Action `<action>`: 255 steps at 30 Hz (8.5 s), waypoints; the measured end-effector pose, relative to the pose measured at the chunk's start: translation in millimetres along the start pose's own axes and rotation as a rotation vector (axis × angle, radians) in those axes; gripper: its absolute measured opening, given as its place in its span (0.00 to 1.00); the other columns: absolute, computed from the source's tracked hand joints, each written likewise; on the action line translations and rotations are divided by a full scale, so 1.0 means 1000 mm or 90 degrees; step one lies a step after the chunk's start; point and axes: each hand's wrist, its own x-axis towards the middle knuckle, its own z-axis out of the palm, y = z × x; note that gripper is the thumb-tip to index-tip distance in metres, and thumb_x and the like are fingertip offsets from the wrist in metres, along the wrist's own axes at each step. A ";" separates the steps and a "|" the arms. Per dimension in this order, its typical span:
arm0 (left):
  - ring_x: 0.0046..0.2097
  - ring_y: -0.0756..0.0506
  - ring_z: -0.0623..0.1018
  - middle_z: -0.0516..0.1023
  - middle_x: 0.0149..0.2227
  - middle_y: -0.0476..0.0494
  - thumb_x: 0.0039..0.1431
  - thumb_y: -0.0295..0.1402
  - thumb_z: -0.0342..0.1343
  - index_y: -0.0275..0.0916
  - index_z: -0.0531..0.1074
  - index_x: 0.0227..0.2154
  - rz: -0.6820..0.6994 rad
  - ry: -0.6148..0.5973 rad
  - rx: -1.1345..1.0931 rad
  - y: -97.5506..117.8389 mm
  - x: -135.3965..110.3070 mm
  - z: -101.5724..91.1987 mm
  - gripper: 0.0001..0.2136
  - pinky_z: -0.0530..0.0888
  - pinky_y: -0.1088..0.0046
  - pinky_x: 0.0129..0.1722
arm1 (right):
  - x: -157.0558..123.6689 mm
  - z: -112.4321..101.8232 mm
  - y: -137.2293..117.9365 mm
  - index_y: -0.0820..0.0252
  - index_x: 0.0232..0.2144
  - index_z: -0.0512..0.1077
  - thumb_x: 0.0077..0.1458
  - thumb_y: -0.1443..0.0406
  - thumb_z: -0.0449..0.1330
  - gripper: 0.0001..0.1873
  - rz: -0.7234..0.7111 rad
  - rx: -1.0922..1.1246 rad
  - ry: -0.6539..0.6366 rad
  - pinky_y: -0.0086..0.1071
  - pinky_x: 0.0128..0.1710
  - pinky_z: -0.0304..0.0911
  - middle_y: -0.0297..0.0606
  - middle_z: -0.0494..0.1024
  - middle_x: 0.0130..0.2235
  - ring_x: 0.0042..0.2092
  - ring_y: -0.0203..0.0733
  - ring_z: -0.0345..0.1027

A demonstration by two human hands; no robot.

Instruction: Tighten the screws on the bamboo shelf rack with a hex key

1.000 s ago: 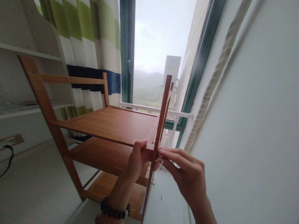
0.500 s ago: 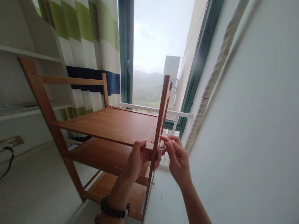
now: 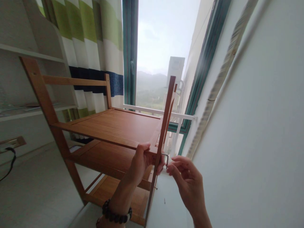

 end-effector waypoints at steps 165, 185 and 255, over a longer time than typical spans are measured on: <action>0.28 0.48 0.70 0.71 0.24 0.47 0.51 0.40 0.44 0.34 0.69 0.27 0.140 0.159 0.022 -0.007 0.003 -0.005 0.15 0.65 0.75 0.25 | 0.022 -0.007 -0.039 0.67 0.43 0.73 0.53 0.67 0.50 0.18 0.254 0.043 -0.151 0.21 0.14 0.38 0.24 0.50 0.15 0.17 0.25 0.39; 0.29 0.47 0.71 0.72 0.24 0.47 0.51 0.41 0.44 0.34 0.70 0.28 0.133 0.160 0.014 -0.005 0.005 -0.005 0.15 0.65 0.74 0.24 | 0.014 -0.012 -0.056 0.66 0.43 0.73 0.52 0.66 0.52 0.18 0.330 0.220 -0.313 0.21 0.12 0.35 0.22 0.46 0.15 0.16 0.24 0.36; 0.28 0.47 0.71 0.72 0.24 0.46 0.51 0.40 0.43 0.33 0.70 0.28 0.140 0.157 0.032 -0.004 0.002 -0.003 0.16 0.65 0.73 0.24 | 0.015 -0.012 -0.055 0.70 0.42 0.73 0.51 0.64 0.51 0.19 0.350 0.093 -0.244 0.21 0.13 0.36 0.23 0.51 0.13 0.16 0.25 0.39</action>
